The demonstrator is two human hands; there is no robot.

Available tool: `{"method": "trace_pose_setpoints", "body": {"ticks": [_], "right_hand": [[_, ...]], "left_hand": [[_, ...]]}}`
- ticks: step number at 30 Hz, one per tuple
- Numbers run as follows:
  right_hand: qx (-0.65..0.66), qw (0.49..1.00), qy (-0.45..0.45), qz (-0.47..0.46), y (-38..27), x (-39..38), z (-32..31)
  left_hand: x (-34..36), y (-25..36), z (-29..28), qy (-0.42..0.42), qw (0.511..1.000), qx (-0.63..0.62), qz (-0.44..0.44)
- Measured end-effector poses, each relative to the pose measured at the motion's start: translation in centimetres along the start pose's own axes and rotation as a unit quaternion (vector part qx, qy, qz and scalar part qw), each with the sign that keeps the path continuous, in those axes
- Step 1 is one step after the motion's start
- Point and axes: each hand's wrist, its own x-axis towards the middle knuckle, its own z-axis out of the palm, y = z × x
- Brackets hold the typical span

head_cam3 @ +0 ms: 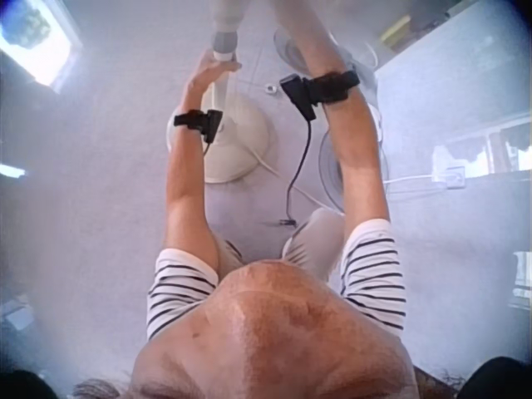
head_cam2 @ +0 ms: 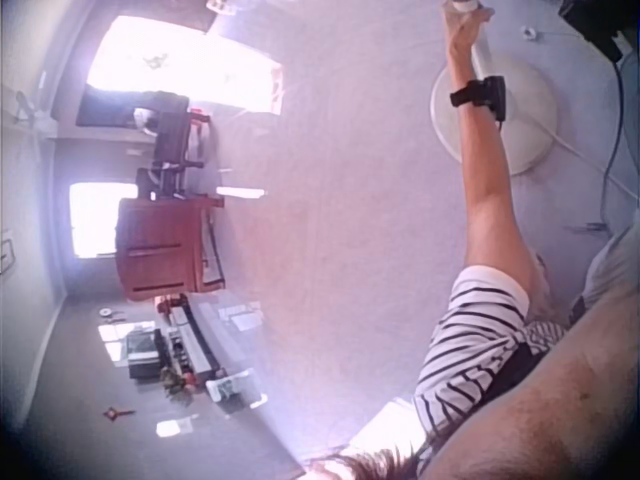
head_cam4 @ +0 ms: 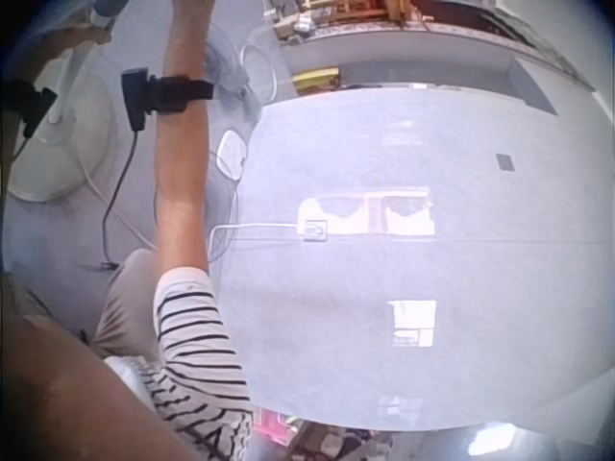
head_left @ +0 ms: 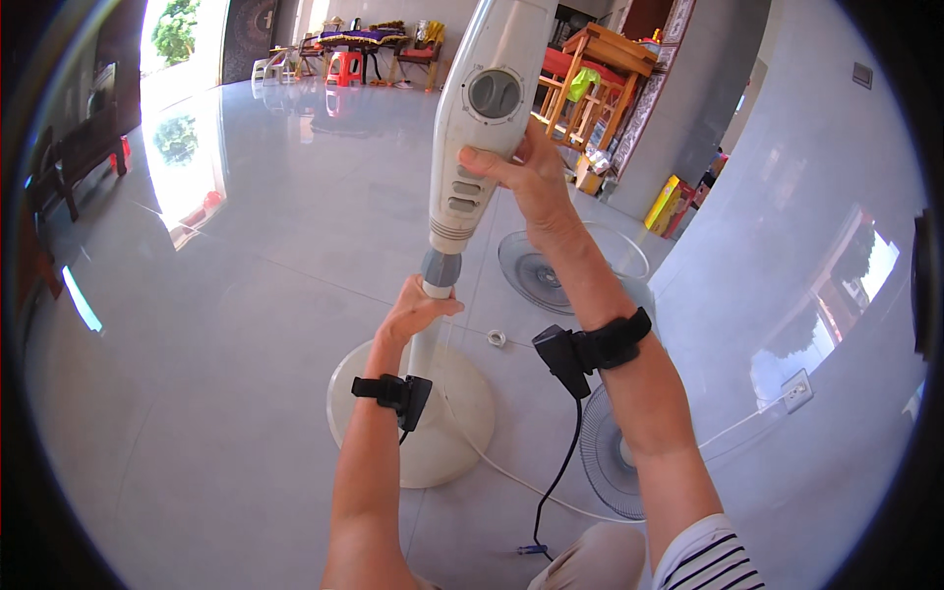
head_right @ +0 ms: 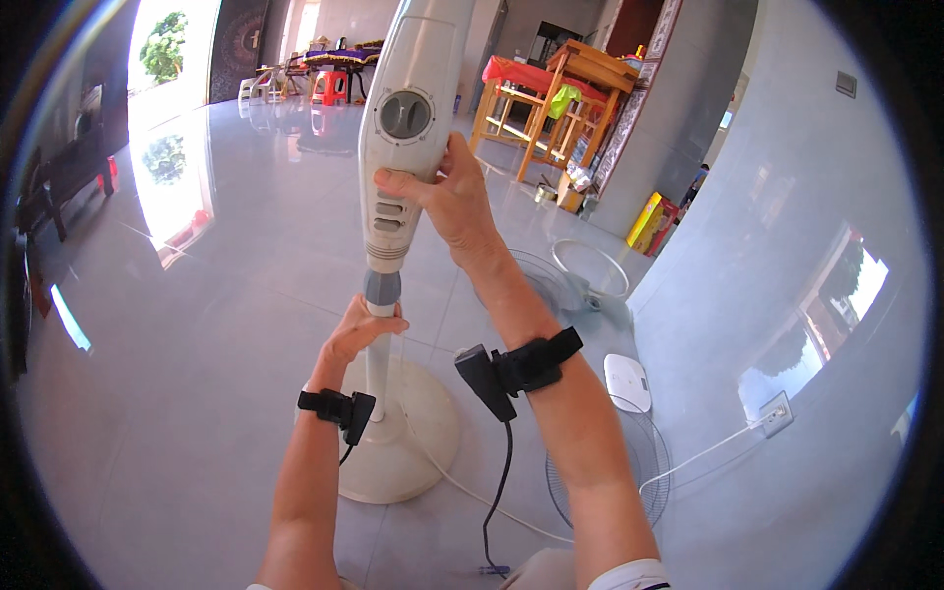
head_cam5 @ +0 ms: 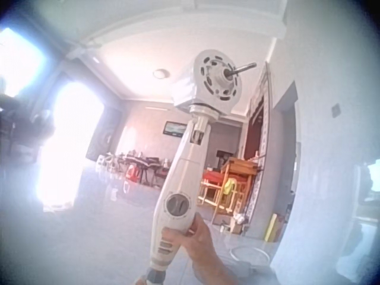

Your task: Repairing the motor housing of a standing fan using a screwdriver.

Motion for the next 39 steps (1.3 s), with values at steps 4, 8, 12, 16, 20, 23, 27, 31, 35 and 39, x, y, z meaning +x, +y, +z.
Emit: {"method": "trace_pose_setpoints", "body": {"ticks": [4,8,12,16,20,23,27,31,35,39], "right_hand": [[0.082,0.995,-0.030,0.055,-0.1,-0.4,0.3],[0.105,0.991,-0.065,0.047,-0.1,-0.5,0.1],[0.044,0.995,-0.089,-0.026,0.3,-1.2,0.0],[0.044,0.998,-0.035,-0.001,0.5,-1.5,0.7],[0.050,0.998,-0.004,0.026,0.4,-1.2,1.0],[0.026,0.999,0.004,0.021,0.7,-1.0,0.9],[0.040,0.999,-0.014,0.026,0.2,-0.7,0.6],[0.036,0.998,-0.045,-0.005,1.5,-0.7,0.7],[0.020,0.999,-0.048,-0.012,1.0,-1.1,1.3],[0.045,0.997,-0.033,0.053,-0.2,-1.0,1.0]], "left_hand": [[0.1,-0.3,-0.2,-0.004,1.000,-0.010,0.011],[0.1,0.0,0.0,-0.005,1.000,-0.014,0.006],[0.2,-0.6,-0.1,-0.006,1.000,-0.021,0.015],[0.2,-0.5,-0.1,-0.006,1.000,-0.018,0.014],[0.1,0.0,-0.1,0.003,1.000,-0.001,0.002],[0.3,-0.4,-0.4,-0.003,1.000,-0.003,0.012],[0.7,-0.2,0.1,-0.003,1.000,-0.002,0.026],[0.3,0.0,-0.2,-0.014,0.999,0.002,0.040],[-0.1,-0.6,-0.6,-0.014,0.999,-0.009,0.030],[-0.2,-0.1,-0.3,-0.005,0.999,-0.012,0.032]]}}
